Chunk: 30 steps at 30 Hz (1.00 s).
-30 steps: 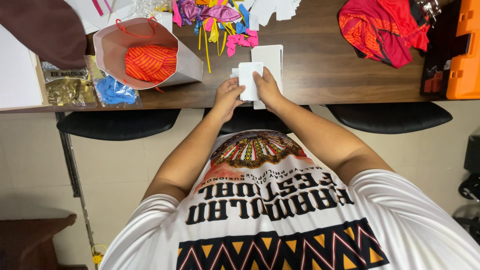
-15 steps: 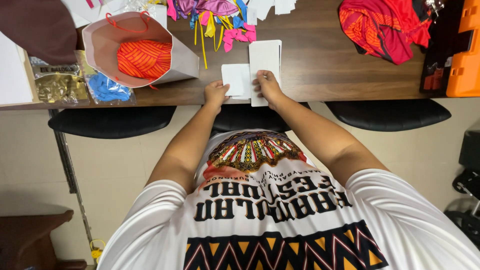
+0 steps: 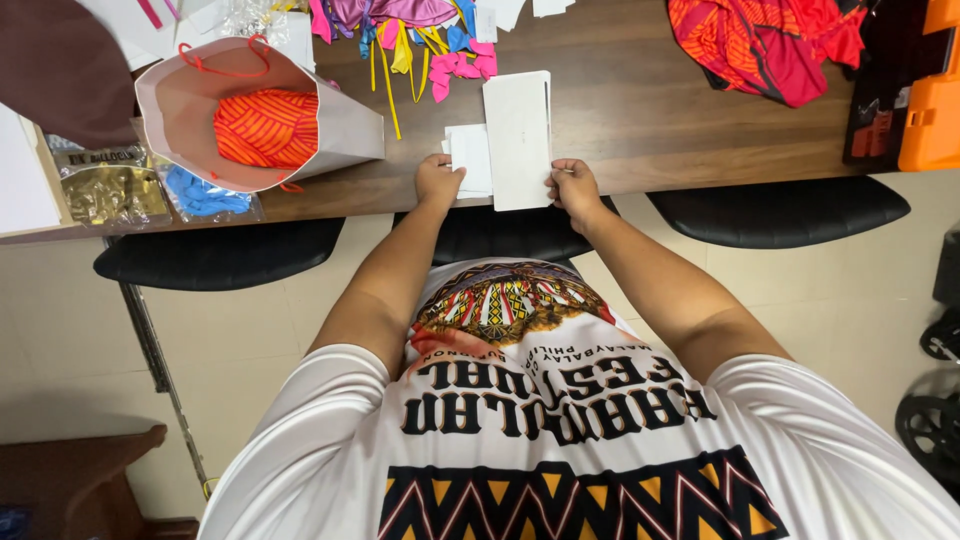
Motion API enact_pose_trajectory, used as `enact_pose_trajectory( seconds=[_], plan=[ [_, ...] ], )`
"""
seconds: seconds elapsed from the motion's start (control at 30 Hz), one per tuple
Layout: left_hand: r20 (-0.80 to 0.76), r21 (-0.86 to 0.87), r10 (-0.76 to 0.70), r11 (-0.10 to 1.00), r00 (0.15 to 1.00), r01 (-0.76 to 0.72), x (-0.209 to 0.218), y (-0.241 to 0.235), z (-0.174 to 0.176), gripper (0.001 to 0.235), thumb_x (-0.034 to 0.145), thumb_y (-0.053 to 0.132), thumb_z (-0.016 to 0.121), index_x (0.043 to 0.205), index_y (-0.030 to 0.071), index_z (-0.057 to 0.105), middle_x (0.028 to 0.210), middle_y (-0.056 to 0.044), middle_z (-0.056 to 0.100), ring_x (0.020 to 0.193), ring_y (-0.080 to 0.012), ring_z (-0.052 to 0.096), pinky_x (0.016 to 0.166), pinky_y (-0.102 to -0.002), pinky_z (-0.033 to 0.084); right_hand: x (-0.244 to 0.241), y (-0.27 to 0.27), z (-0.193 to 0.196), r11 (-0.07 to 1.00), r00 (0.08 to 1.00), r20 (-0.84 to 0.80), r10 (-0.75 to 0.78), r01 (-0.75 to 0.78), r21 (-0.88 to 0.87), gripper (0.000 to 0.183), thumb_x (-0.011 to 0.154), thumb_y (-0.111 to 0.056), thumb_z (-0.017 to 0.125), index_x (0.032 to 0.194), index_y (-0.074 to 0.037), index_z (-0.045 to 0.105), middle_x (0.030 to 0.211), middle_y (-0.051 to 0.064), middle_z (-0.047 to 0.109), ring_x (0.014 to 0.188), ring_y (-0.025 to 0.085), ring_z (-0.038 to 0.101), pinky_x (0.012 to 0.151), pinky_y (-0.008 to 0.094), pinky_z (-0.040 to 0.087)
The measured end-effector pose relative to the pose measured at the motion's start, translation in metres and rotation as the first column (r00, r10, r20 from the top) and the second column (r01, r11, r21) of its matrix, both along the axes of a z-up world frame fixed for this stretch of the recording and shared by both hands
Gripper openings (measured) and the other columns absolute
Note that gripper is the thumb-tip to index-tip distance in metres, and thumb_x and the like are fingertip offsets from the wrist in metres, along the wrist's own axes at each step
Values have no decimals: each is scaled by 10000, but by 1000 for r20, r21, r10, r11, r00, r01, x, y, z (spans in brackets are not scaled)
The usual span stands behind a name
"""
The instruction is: The person folds a red and orange patterned shirt and places it into a white paper bag. They then pick up a stack of white paper sheets, fold them, and place them into the bag. Finally, they open a silver foil packet and pour yellow sticks into the bag.
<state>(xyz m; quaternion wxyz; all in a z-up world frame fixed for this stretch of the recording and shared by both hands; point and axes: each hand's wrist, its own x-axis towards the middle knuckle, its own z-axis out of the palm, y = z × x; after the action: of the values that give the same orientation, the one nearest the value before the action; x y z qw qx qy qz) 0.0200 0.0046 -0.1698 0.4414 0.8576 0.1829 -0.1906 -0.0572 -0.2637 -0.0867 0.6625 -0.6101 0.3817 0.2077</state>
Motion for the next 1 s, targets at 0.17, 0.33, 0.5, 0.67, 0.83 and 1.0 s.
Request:
enact_pose_trajectory(
  seconds=[0.17,0.33,0.5,0.67,0.83,1.0],
  plan=[
    [42,7,-2,1000,999,2,-2,-2,-10,400,713,170,871,1049,12,722,933,-114,778,831,-219,758,772,-337,600,5,8,0,1000,999,52,14,-13,-20,242,981,-115,543,1222,-107,545,921,35,668,733,114,599,646,281,494],
    [51,140,-75,988,996,67,-2,0,21,367,754,222,845,1050,28,751,965,-138,772,890,-244,751,820,-343,585,14,19,7,996,992,98,79,-75,-40,260,949,-57,552,1209,-66,552,902,59,671,717,129,593,621,275,477],
    [60,21,-11,1000,998,10,-2,8,-7,340,837,154,683,1153,37,727,1040,-143,769,953,-257,751,865,-348,568,17,26,-5,997,978,192,82,-79,-22,233,958,-28,550,1190,-24,569,908,76,669,735,130,597,692,264,516],
    [64,43,51,998,997,-54,-4,13,9,311,852,148,667,1137,45,739,1004,-146,772,928,-257,748,847,-344,571,29,34,6,988,972,177,153,-149,-41,220,958,-9,534,1171,-23,587,906,69,667,747,130,603,715,266,528],
    [95,-35,50,998,994,-47,-28,41,30,264,891,151,669,1117,47,756,973,-136,788,891,-225,753,827,-336,574,49,48,5,976,956,199,216,-216,-25,208,962,-10,531,1161,-23,591,898,64,660,742,136,597,708,269,529],
    [144,-345,271,915,952,-208,-51,117,15,208,956,78,669,1152,58,734,932,-58,758,746,-135,681,706,-276,561,70,80,22,961,943,215,255,-272,50,210,968,-30,538,1173,-52,576,907,52,663,716,131,597,661,271,502]
  ],
)
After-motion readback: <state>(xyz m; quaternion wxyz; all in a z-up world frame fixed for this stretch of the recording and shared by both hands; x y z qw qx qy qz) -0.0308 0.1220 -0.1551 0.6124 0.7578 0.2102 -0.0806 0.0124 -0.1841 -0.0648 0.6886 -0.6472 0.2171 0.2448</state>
